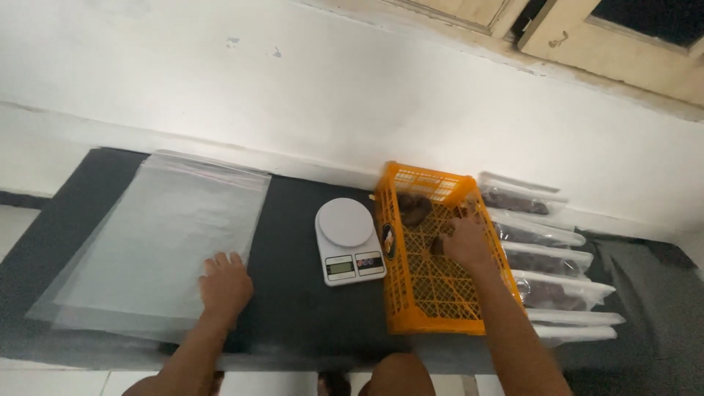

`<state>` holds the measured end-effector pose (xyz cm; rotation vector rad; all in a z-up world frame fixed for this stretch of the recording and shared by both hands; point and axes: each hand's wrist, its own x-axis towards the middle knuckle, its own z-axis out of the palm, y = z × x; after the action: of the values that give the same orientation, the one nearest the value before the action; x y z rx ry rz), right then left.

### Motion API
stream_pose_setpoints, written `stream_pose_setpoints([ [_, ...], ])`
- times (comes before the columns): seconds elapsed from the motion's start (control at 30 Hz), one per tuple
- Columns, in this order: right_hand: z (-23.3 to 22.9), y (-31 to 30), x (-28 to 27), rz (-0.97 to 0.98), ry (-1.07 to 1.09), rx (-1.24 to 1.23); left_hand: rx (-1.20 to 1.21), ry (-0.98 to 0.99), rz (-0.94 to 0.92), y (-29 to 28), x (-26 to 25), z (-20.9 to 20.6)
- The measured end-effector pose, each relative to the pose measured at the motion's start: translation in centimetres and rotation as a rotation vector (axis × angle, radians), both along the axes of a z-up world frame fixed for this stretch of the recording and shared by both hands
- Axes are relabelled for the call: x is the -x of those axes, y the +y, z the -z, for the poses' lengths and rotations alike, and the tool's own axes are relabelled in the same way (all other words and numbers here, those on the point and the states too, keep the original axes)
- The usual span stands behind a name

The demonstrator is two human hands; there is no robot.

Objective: Weighing dried fruits on a scale and packing them into plastic bags.

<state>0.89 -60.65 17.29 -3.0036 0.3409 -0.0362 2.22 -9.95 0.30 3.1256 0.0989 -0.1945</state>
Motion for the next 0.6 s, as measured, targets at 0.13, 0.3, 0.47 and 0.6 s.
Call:
stream_pose_setpoints([
  [0.13,5.8,-2.4,-1.4,0.144,0.19,-0.204,0.005,-0.01,0.015,-2.3,1.3,-5.9],
  [0.3,7.5,0.0,-1.7,0.305,0.268,-0.355,0.185,-0.172,0.196,-4.9,2.0,-7.3],
  [0.47,10.0,-0.3,-2.6,0.28,0.253,-0.184,0.32,-0.12,0.32,-7.0,1.2,-8.0],
  [0.6,11.7,-2.1,-3.4,0.252,0.151,-0.063,0.35,-0.201,0.419,-8.4,1.0,-8.3],
])
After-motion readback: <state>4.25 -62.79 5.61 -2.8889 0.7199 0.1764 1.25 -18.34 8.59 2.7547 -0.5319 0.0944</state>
